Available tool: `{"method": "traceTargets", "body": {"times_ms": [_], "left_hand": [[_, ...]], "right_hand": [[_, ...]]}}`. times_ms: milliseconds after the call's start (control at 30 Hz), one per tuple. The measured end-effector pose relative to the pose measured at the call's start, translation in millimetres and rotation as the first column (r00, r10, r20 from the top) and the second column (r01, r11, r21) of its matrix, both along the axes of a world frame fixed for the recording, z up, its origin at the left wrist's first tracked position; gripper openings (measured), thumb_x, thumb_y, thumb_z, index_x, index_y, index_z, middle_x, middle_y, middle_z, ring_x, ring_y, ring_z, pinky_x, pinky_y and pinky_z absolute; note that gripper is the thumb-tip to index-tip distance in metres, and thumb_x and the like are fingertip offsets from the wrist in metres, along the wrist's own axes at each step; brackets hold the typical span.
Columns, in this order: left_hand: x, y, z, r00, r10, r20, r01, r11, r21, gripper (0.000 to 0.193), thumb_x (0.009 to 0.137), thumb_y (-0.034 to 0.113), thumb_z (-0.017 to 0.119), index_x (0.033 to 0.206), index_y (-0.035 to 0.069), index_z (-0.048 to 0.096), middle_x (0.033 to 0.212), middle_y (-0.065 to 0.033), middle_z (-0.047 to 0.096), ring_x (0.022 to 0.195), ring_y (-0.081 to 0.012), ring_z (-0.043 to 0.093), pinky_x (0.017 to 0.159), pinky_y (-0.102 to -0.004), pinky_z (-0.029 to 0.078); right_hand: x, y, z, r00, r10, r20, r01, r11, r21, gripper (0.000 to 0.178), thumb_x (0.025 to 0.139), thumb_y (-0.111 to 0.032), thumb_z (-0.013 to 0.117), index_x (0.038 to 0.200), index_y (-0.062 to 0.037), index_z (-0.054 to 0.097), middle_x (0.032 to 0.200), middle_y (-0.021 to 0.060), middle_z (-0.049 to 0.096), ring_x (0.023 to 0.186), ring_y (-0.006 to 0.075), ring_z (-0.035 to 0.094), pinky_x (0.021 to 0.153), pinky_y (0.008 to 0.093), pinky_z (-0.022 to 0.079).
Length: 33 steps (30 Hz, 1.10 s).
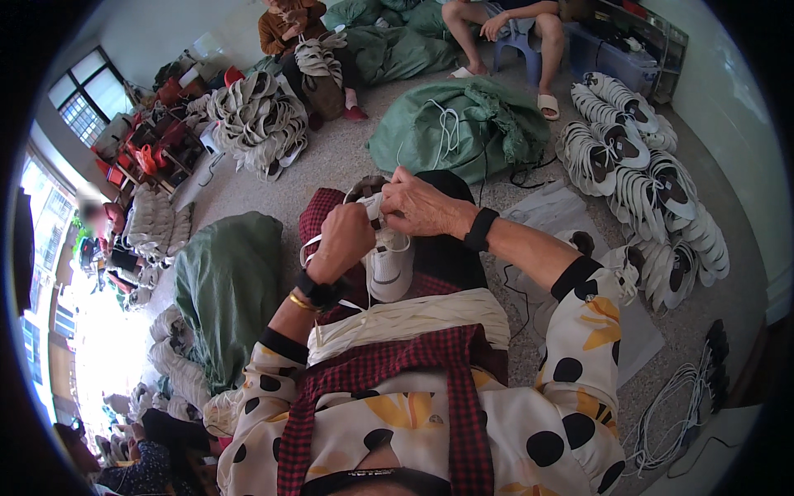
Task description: Lacing a new pair of white sneakers as part of a manufacturing assembly process.
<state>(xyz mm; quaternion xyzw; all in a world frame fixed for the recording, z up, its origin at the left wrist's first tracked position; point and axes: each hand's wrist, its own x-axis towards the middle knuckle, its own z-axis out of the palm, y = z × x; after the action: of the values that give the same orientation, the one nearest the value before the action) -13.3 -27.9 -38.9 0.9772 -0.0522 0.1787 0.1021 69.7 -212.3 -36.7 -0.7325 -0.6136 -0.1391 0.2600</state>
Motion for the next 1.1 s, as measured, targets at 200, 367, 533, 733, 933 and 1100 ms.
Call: {"method": "traceTargets", "body": {"times_ms": [200, 367, 533, 733, 933, 1100], "left_hand": [[-8, 21, -4, 0.985, -0.143, -0.098, 0.061, 0.818, -0.572, 0.009, 0.074, 0.006, 0.068, 0.078, -0.002, 0.071, 0.068, -0.0174, 0.069, 0.062, -0.0257, 0.069, 0.060, -0.0339, 0.053], [-12, 9, -11, 0.986, -0.049, 0.158, 0.104, 0.928, -0.357, 0.013, 0.075, 0.009, 0.075, 0.080, -0.002, 0.070, 0.070, -0.0153, 0.068, 0.063, -0.0249, 0.067, 0.060, -0.0335, 0.051], [-18, 14, -8, 0.987, -0.079, 0.141, 0.121, 0.939, -0.322, 0.008, 0.076, 0.005, 0.070, 0.078, -0.002, 0.067, 0.076, -0.0173, 0.064, 0.071, -0.0336, 0.065, 0.063, -0.0407, 0.051], [-13, -2, -22, 0.972, -0.054, 0.228, 0.126, 0.942, -0.313, 0.004, 0.079, 0.000, 0.062, 0.082, -0.003, 0.063, 0.081, -0.0199, 0.062, 0.077, -0.0394, 0.063, 0.068, -0.0459, 0.050], [-13, 4, -14, 0.975, -0.079, 0.206, 0.154, 0.912, -0.381, 0.006, 0.079, 0.004, 0.067, 0.082, 0.000, 0.065, 0.082, -0.0161, 0.063, 0.076, -0.0339, 0.065, 0.068, -0.0436, 0.049], [-33, 23, -2, 0.948, 0.053, 0.313, 0.096, 0.892, -0.441, 0.004, 0.078, 0.006, 0.067, 0.078, 0.002, 0.066, 0.078, -0.0139, 0.062, 0.075, -0.0313, 0.061, 0.075, -0.0378, 0.046]], "right_hand": [[7, 13, -10, 0.996, -0.070, 0.047, 0.068, 0.996, 0.050, 0.014, 0.081, -0.015, 0.059, 0.071, -0.0078, 0.066, 0.076, 0.0065, 0.056, 0.087, 0.0257, 0.048, 0.086, 0.0354, 0.039], [13, 15, 1, 0.982, -0.171, -0.083, 0.157, 0.975, -0.158, 0.016, 0.078, -0.018, 0.060, 0.069, -0.0058, 0.067, 0.071, 0.0092, 0.059, 0.082, 0.0281, 0.049, 0.078, 0.0375, 0.043], [16, 17, 13, 0.956, -0.157, -0.248, 0.093, 0.963, -0.252, 0.016, 0.072, -0.020, 0.064, 0.072, -0.0055, 0.069, 0.075, 0.0071, 0.065, 0.077, 0.0273, 0.052, 0.079, 0.0352, 0.044], [4, 22, 17, 0.928, -0.242, -0.283, 0.182, 0.958, -0.223, 0.013, 0.066, -0.013, 0.070, 0.075, -0.0055, 0.065, 0.075, 0.0052, 0.067, 0.075, 0.0262, 0.055, 0.078, 0.0352, 0.046], [-6, 22, 7, 0.962, -0.193, -0.191, 0.187, 0.981, -0.046, 0.012, 0.069, -0.003, 0.066, 0.077, -0.0065, 0.057, 0.071, 0.0068, 0.060, 0.081, 0.0284, 0.054, 0.072, 0.0401, 0.045], [17, -27, 47, 0.951, -0.294, 0.093, 0.286, 0.954, 0.092, 0.007, 0.077, 0.001, 0.056, 0.081, -0.0051, 0.054, 0.079, 0.0139, 0.052, 0.081, 0.0330, 0.053, 0.070, 0.0434, 0.046]]}}
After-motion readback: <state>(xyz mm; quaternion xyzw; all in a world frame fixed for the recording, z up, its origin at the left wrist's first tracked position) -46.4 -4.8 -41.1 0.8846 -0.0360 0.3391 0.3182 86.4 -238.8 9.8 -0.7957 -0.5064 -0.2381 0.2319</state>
